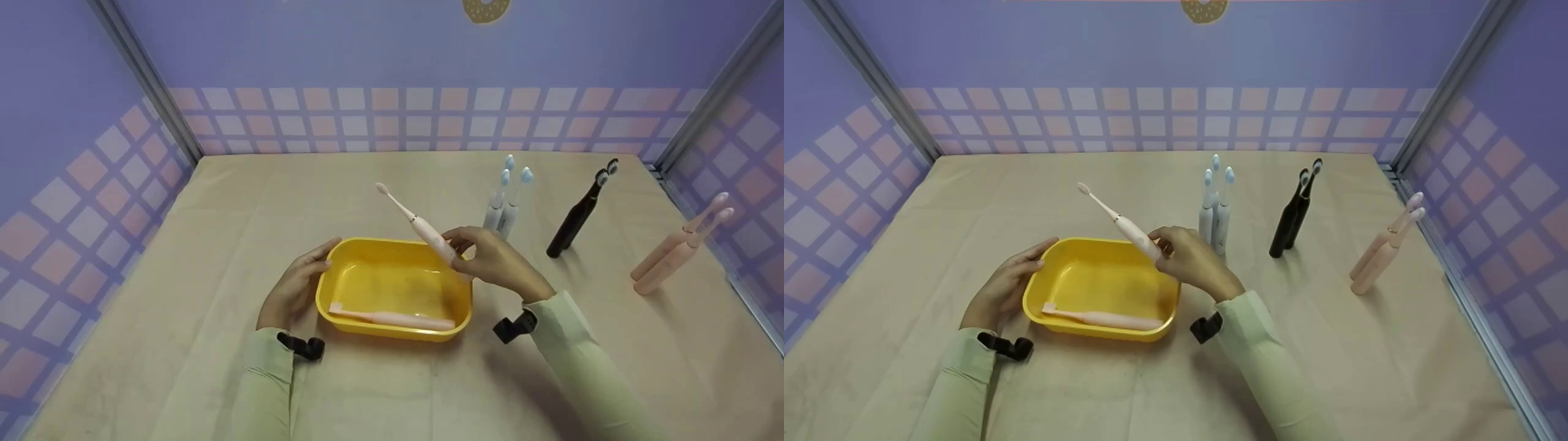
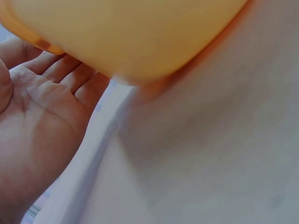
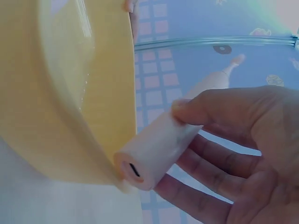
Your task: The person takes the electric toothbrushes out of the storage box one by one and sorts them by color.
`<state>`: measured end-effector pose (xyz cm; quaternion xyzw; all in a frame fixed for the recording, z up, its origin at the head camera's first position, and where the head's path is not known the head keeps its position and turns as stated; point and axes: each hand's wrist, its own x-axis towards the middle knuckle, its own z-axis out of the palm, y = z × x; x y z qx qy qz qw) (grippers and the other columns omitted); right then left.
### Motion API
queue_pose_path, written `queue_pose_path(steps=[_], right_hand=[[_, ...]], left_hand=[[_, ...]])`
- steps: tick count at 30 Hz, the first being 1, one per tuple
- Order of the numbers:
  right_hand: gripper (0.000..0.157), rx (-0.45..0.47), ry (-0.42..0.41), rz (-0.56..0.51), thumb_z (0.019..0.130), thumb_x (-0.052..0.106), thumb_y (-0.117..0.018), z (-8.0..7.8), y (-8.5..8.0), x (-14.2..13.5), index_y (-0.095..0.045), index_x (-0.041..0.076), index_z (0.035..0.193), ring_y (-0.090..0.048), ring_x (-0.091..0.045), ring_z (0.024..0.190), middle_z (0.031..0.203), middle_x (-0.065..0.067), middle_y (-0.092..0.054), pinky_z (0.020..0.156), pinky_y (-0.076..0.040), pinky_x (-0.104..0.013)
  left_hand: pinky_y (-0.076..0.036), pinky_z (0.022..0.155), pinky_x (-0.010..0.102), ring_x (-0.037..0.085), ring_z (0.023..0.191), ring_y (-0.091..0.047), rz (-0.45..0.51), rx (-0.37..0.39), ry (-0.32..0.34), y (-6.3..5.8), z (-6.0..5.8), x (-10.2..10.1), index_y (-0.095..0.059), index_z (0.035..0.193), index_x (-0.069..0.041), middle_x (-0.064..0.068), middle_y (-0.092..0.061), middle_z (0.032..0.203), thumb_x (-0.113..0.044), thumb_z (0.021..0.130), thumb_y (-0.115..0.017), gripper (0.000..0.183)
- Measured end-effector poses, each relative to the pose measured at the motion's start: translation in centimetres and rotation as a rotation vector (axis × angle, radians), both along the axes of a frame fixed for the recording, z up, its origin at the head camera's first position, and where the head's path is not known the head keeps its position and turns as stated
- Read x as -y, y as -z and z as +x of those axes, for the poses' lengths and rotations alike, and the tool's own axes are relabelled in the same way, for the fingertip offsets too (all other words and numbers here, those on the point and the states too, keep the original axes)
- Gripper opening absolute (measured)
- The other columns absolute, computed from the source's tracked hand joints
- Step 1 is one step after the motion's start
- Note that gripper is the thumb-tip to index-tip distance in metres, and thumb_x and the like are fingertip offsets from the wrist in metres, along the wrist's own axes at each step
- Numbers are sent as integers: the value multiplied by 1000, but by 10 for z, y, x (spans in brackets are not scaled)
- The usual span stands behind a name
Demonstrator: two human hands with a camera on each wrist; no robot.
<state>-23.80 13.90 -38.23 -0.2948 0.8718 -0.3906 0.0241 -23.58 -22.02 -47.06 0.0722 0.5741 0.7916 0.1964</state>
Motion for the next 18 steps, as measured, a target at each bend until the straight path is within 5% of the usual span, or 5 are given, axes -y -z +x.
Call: queue_pose_path(steps=[6, 13, 18], right_hand=[[39, -31, 86, -86, 82, 0, -69, 3, 4, -7, -64, -1, 120, -65, -24, 93, 101, -12, -70, 89, -53, -45], [41, -79, 162, -166, 81, -2, -71, 6, 9, -16, -63, 1, 121, -64, -23, 91, 102, -12, -69, 74, -57, -27], [40, -121, 206, -208, 82, -1, -71, 10, 12, -21, -63, 1, 120, -64, -20, 92, 103, -11, -68, 76, -59, -31]], left_hand=[[-40, 110, 33, 25, 141, -36, -25, -13, -5, 1, -1, -1, -27, 153, -12, 4, -27, 158, -9, 101, -41, 54], [-38, 112, 33, 24, 142, -34, -30, -17, -9, 0, -1, -2, -26, 153, -11, 5, -26, 159, -8, 101, -40, 54], [-39, 111, 33, 24, 141, -36, -17, -15, -10, -1, 0, -2, -26, 153, -12, 5, -26, 159, -8, 101, -41, 54]])
